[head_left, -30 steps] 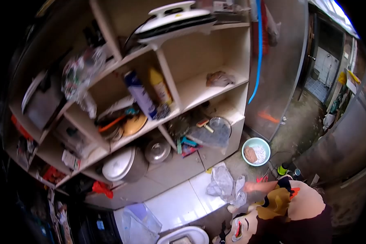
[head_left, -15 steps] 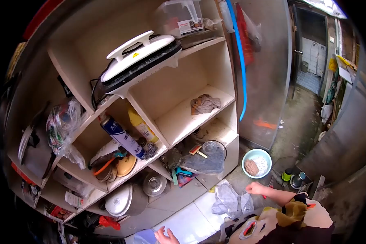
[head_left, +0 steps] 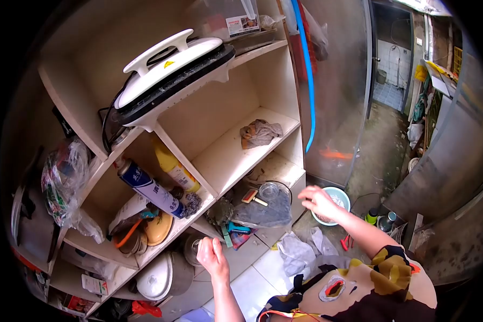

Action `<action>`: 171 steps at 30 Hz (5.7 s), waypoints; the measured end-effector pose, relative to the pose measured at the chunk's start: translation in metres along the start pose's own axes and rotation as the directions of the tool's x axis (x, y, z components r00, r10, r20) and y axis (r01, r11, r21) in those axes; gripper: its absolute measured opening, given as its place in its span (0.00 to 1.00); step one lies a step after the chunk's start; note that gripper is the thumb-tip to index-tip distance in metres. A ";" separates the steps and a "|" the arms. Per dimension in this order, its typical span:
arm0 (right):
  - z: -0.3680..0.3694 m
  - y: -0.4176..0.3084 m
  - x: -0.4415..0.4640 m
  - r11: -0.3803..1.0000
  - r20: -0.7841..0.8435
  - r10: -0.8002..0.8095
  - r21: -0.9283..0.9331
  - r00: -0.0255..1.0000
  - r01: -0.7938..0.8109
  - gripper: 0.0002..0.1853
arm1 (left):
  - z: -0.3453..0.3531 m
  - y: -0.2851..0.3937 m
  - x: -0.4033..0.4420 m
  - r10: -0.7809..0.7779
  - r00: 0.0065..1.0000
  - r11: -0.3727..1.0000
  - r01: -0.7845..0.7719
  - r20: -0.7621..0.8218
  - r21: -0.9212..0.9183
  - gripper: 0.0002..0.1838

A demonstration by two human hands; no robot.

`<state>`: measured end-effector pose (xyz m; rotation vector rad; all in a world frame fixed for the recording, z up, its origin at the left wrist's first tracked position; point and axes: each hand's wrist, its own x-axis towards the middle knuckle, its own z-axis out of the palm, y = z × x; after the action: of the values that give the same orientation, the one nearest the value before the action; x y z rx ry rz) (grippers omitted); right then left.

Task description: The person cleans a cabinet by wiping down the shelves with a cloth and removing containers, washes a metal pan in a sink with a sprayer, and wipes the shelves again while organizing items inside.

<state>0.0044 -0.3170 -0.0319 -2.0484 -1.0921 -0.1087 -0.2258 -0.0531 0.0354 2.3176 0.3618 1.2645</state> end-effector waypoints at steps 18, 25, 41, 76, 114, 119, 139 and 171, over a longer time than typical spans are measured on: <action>0.015 0.048 0.286 0.847 0.053 0.186 -0.515 0.981 -0.133 0.39 | 0.021 0.015 -0.001 -0.189 0.978 0.979 0.194 -0.083 0.057 0.15; 0.123 -0.032 0.282 0.903 0.296 -0.268 -0.254 0.917 0.346 0.23 | 0.077 0.042 0.026 -0.254 0.965 0.962 0.260 -0.073 0.084 0.11; 0.054 -0.038 0.382 0.941 -0.267 -0.327 -0.003 0.906 0.339 0.17 | 0.100 0.021 0.194 0.492 0.869 0.687 -0.424 0.052 0.590 0.07; 0.113 0.026 0.424 0.739 -0.074 -0.521 -0.537 0.850 0.406 0.16 | 0.111 -0.023 0.205 0.576 0.795 0.498 -0.527 0.191 0.688 0.06; 0.044 0.029 0.512 0.910 -0.797 -0.413 -0.347 0.441 0.226 0.18 | 0.125 -0.020 0.204 0.569 0.796 0.366 -0.469 0.206 0.804 0.05; -0.008 0.010 0.540 0.989 -0.900 0.140 0.144 0.414 -0.022 0.20 | 0.128 -0.015 0.207 0.556 0.812 0.399 -0.448 0.177 0.800 0.06; -0.001 -0.020 0.503 0.727 -0.376 -0.631 -0.593 0.678 0.347 0.27 | 0.135 -0.009 0.205 0.511 0.855 0.431 -0.343 0.087 0.835 0.09; -0.083 0.124 0.262 0.135 0.135 -0.415 -0.969 0.900 0.208 0.10 | 0.122 -0.011 0.205 0.517 0.853 0.528 -0.386 0.074 0.756 0.08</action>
<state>0.2815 -0.2390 0.0574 -2.7088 -1.5358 -1.6059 -0.0127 0.0126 0.1203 3.1845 0.3982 1.8253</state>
